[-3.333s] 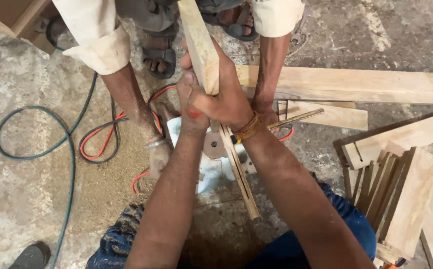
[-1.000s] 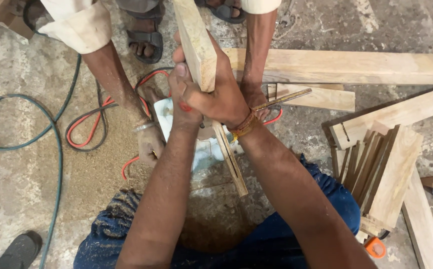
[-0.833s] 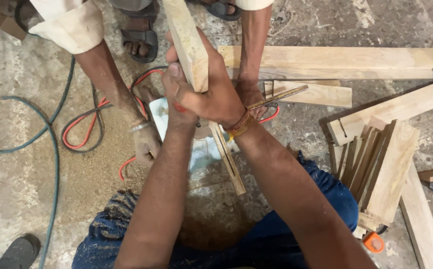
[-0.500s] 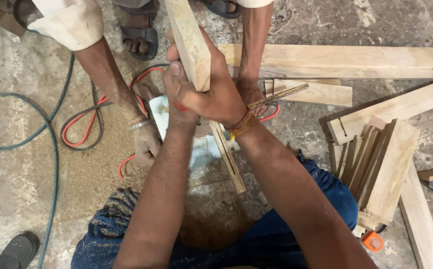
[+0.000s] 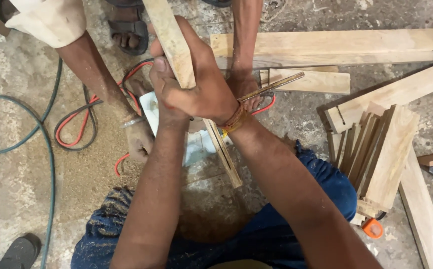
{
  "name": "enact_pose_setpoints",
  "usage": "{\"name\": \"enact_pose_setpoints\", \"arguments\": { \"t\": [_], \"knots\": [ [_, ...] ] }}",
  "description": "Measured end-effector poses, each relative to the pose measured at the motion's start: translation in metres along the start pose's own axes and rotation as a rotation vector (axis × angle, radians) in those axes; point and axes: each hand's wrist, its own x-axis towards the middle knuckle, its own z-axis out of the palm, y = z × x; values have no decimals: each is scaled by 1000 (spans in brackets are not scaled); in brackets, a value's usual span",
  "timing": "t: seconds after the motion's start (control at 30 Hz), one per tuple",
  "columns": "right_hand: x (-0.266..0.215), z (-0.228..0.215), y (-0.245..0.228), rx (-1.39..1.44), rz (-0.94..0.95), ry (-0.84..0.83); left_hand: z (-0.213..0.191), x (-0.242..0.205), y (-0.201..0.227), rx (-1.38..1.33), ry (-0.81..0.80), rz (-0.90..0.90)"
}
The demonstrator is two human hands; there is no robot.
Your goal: The person uses a floor-mounted stationary router to shape the edges of wood pieces.
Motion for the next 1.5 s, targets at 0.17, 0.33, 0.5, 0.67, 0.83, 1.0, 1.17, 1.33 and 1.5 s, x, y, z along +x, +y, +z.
{"name": "enact_pose_setpoints", "arguments": {
  "t": [0.17,0.33,0.5,0.67,0.83,1.0,1.17,1.33,1.5],
  "knots": [
    [-2,0,-3,-25,22,8,4,-5,38,216,39,2],
    [-4,1,-4,0,31,3,12,-11,100,1040,226,-154],
    [-5,0,-6,14,42,4,37,-5,104,1530,257,-396],
    [-6,0,-4,10,22,-5,43,-3,100,2028,26,-414],
    [-2,2,-9,-29,24,9,47,-1,98,1934,65,-450],
    [-11,0,6,45,1,-14,48,-4,111,2194,42,-360],
    [-11,0,6,91,50,-5,50,0,103,2334,-16,-341],
    [-12,0,6,69,-22,-16,41,0,118,2222,101,-300],
    [-14,1,5,68,12,-11,47,-3,116,2338,-1,-327]
  ]
}}
